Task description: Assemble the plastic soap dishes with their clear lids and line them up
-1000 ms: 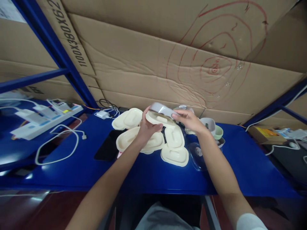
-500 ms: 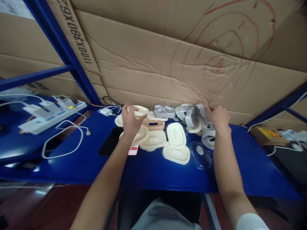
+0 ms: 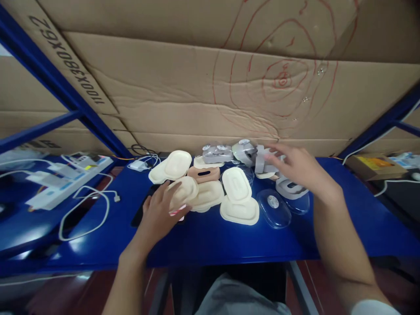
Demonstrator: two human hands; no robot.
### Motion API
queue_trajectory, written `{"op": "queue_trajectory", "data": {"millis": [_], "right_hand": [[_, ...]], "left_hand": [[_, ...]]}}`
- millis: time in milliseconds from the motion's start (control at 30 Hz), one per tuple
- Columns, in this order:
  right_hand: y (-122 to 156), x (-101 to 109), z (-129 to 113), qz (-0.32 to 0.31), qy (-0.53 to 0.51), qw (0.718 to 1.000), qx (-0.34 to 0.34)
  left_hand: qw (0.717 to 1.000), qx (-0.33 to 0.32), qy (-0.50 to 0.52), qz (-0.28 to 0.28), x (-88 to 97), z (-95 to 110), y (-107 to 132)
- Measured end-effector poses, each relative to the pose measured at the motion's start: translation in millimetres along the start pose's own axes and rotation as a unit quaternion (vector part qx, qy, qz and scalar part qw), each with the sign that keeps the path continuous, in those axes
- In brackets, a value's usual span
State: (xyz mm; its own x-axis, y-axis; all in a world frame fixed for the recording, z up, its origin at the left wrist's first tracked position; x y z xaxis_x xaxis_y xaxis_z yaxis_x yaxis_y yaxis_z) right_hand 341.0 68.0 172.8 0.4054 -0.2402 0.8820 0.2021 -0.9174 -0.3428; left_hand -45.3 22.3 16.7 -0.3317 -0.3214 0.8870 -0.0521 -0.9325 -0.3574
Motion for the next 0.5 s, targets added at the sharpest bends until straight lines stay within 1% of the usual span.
{"op": "queue_trajectory", "data": {"millis": [67, 100, 133, 200, 267, 333, 400, 467, 500], "right_hand": [[38.4, -12.4, -16.6, 0.001, 0.003, 0.998, 0.056], [61.0, -21.1, -23.0, 0.006, 0.002, 0.997, 0.081], [84.7, -34.5, -27.0, -0.005, 0.001, 0.995, 0.103], [129.1, -60.1, -20.6, -0.013, 0.003, 0.995, 0.102], [164.3, -80.8, -5.2, -0.008, 0.01, 0.996, 0.083], [186.3, -95.9, 11.0, -0.003, 0.018, 0.998, 0.058], [195.8, -106.5, 22.3, -0.006, 0.021, 0.999, 0.035], [197.1, -112.2, 27.7, -0.01, 0.015, 1.0, 0.019], [196.5, -113.4, 28.9, -0.01, 0.01, 1.0, 0.014]], "left_hand": [[1.0, -0.01, 0.011, -0.003, -6.0, -12.0, 8.1], [1.0, -0.012, 0.023, 0.005, -7.2, -16.8, 8.6], [0.999, -0.013, 0.039, 0.018, -7.0, -20.1, 7.5], [0.996, -0.021, 0.078, 0.045, -4.0, -21.1, 3.3], [0.991, -0.028, 0.111, 0.064, 1.6, -18.1, -0.2], [0.989, -0.022, 0.123, 0.077, 9.4, -17.0, -1.0], [0.988, -0.001, 0.116, 0.1, 20.6, -22.7, 1.6], [0.986, 0.029, 0.097, 0.131, 33.0, -36.4, 7.6], [0.984, 0.05, 0.083, 0.15, 39.2, -46.6, 11.9]]}}
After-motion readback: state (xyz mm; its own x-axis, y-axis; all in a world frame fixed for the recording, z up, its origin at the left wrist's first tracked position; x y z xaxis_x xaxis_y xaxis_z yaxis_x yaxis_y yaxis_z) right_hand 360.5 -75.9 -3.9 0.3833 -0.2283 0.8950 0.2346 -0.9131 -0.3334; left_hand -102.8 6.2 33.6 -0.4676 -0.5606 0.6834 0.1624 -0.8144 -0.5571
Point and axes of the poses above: each hand's wrist, its own y-axis away from the middle knuckle, its own x-axis out of the back of the hand, z = x × y, the point moved 10 cm from there along -y, towards the middle knuckle
